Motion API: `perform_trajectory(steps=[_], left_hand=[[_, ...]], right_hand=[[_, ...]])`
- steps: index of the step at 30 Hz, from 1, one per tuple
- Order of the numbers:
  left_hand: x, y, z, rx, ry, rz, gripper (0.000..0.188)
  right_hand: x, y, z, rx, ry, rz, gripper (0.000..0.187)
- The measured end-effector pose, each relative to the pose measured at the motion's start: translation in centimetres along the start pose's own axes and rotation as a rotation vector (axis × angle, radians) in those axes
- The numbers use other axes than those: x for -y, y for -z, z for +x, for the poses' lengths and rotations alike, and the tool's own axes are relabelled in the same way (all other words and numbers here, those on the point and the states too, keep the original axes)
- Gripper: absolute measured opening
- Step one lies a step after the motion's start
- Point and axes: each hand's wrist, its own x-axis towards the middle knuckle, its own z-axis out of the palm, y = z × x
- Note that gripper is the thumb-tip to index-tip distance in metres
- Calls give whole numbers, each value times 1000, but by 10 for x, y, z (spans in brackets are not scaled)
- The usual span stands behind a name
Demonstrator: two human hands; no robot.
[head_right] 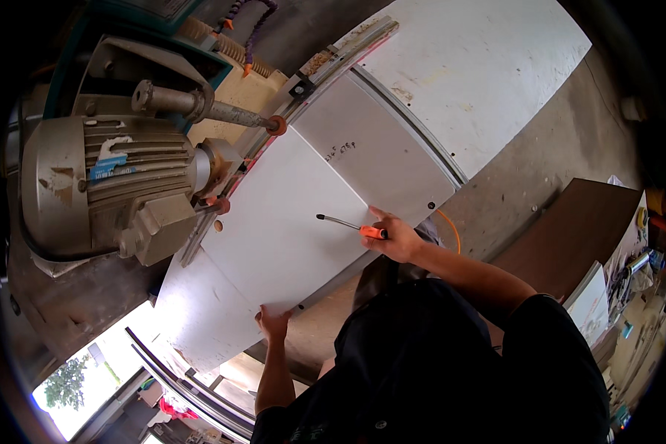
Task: The person drills holes into white furniture panels using a large industrial machine, then inserts and hammers wooden dowels into the holes.
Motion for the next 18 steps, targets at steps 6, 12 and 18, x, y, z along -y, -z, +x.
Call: perform_trajectory(steps=[6, 12, 18], left_hand=[[6, -5, -1, -48, 5, -17, 98], [-6, 2, -7, -44, 7, -50, 100], [-6, 5, -7, -32, -71, 153, 96]], right_hand=[[2, 1, -1, -11, -10, -15, 39], [8, 1, -4, -24, -32, -12, 40], [11, 0, -4, -4, -71, -50, 44]])
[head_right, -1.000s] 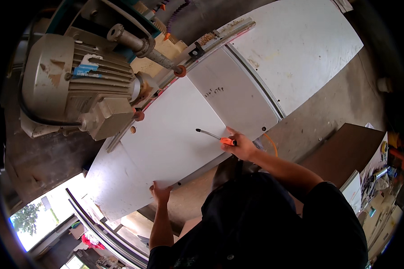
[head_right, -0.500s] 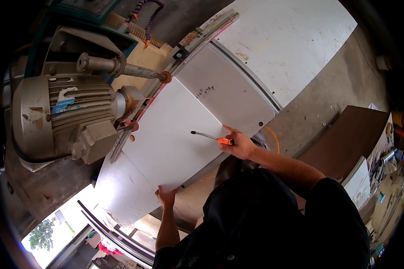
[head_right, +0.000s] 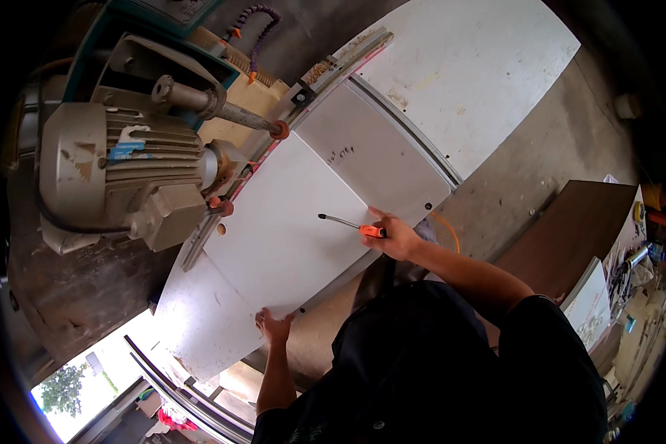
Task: The person drills holes into white furniture panels using a large industrial machine, then inserts and hammers wooden dowels into the holes.
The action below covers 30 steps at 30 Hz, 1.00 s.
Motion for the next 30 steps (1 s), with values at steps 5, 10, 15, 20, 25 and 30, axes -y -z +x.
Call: perform_trajectory(steps=[5, 10, 15, 20, 25, 30], left_hand=[[-83, 15, -4, -35, -460, 80, 92], [-199, 29, -12, 37, -527, 215, 94], [-209, 36, -8, 98, -529, 281, 96], [-211, 32, 0, 109, -542, 283, 102], [-207, 25, 0, 115, -516, 266, 104], [-210, 24, -2, 102, -510, 264, 103]], right_hand=[[8, 1, -1, -29, -138, 63, 68], [1, -6, 5, -87, -97, 14, 71], [-7, -7, 15, -43, -59, 239, 49], [-52, 3, 12, -89, -86, 276, 37], [-34, 22, -30, -61, -164, 442, 27], [-11, 42, -43, -94, -190, 436, 32]])
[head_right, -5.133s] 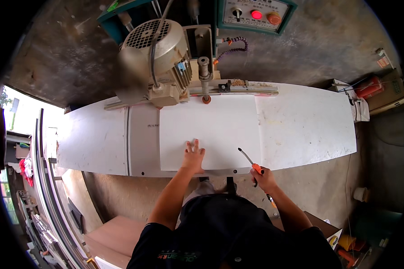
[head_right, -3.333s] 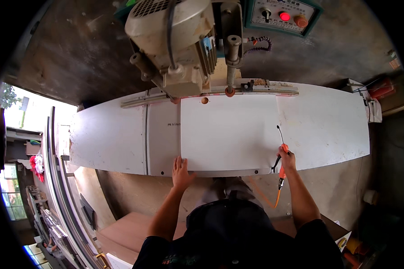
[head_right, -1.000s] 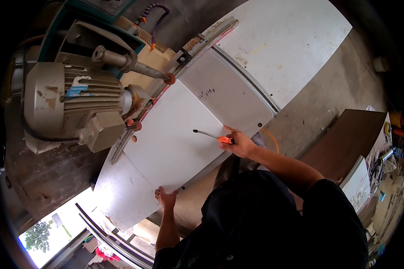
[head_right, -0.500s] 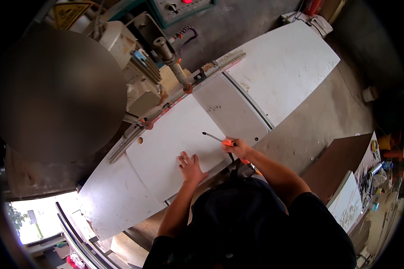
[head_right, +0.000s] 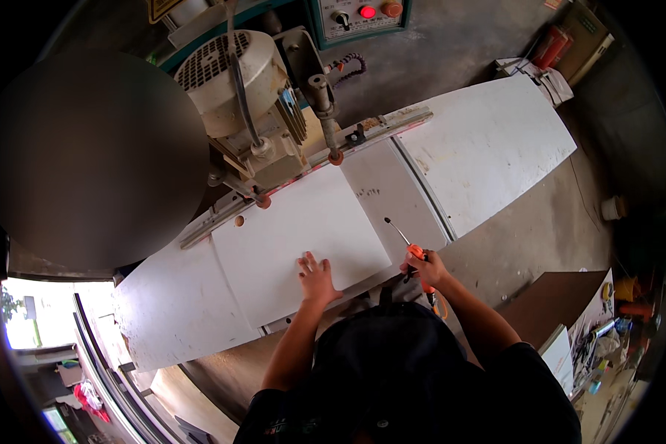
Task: The person drills holes into white furniture panels using a large industrial machine, then inserts and hammers wooden dowels into the holes.
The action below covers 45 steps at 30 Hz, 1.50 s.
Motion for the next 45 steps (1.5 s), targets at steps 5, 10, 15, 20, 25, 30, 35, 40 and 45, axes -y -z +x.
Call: perform_trajectory(steps=[5, 10, 15, 20, 25, 30, 35, 40, 45], left_hand=[[-3, 5, 2, 19, 0, 12, 104], [2, 4, 2, 33, 37, 23, 107], [3, 6, 0, 35, 66, 25, 105], [1, 8, 0, 40, 61, 39, 103], [1, 10, -3, 26, 51, -7, 101], [1, 14, -5, 11, 39, -40, 98], [3, 18, -9, 29, 56, -21, 99], [7, 13, -8, -2, 44, -68, 97], [23, -2, -12, -142, 57, -243, 95]], right_hand=[[14, 15, 19, 83, 14, -77, 32], [26, 34, 26, 110, 152, -212, 38], [44, 67, -7, -65, -44, -547, 47], [34, 105, -22, -48, -130, -635, 49], [26, 111, -28, -39, 14, -697, 49], [28, 111, -30, -7, 35, -719, 47], [41, 98, -36, -23, 51, -757, 47], [69, 62, -54, 52, -134, -872, 44], [71, 56, -61, 231, -300, -798, 37]])
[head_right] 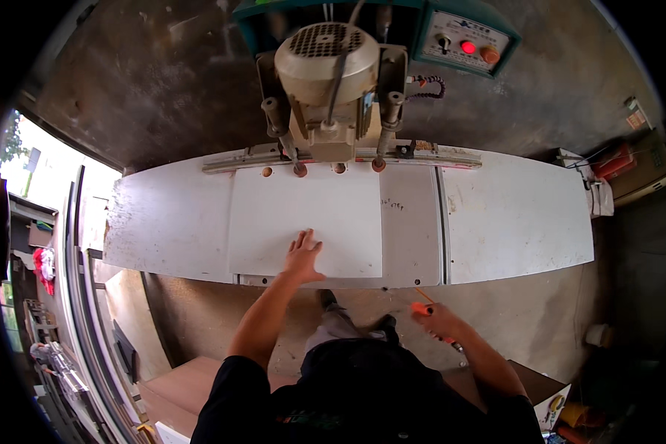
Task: The person drills holes into white furniture panels using a large industrial machine, then inserts and hammers wooden dowels into the holes.
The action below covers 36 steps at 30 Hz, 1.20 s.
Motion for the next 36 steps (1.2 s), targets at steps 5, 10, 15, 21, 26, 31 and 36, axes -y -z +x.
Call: perform_trajectory(steps=[5, 10, 15, 21, 26, 31, 36], left_hand=[[137, -56, -31, -486, 481, -132, 83], [150, -47, -69, -576, 764, -347, 77], [83, -76, -95, -686, 754, -425, 77], [-12, -133, -119, -899, 986, -1028, 76], [-62, -128, -80, -596, 877, -2270, 57], [-78, -167, -28, -761, 1097, -2239, 42], [-64, -160, -44, -1084, 1069, -2308, 32]], right_hand=[[-12, 33, 20, -158, -101, 49, 35], [124, -49, 17, 282, 51, -523, 42], [208, -63, 144, -67, -34, 219, 41], [255, -96, 118, 317, 96, -295, 44], [174, 44, 159, -67, -29, 18, 44], [104, 110, 137, 201, -14, -121, 40], [85, 111, 122, 410, 55, -306, 34]])
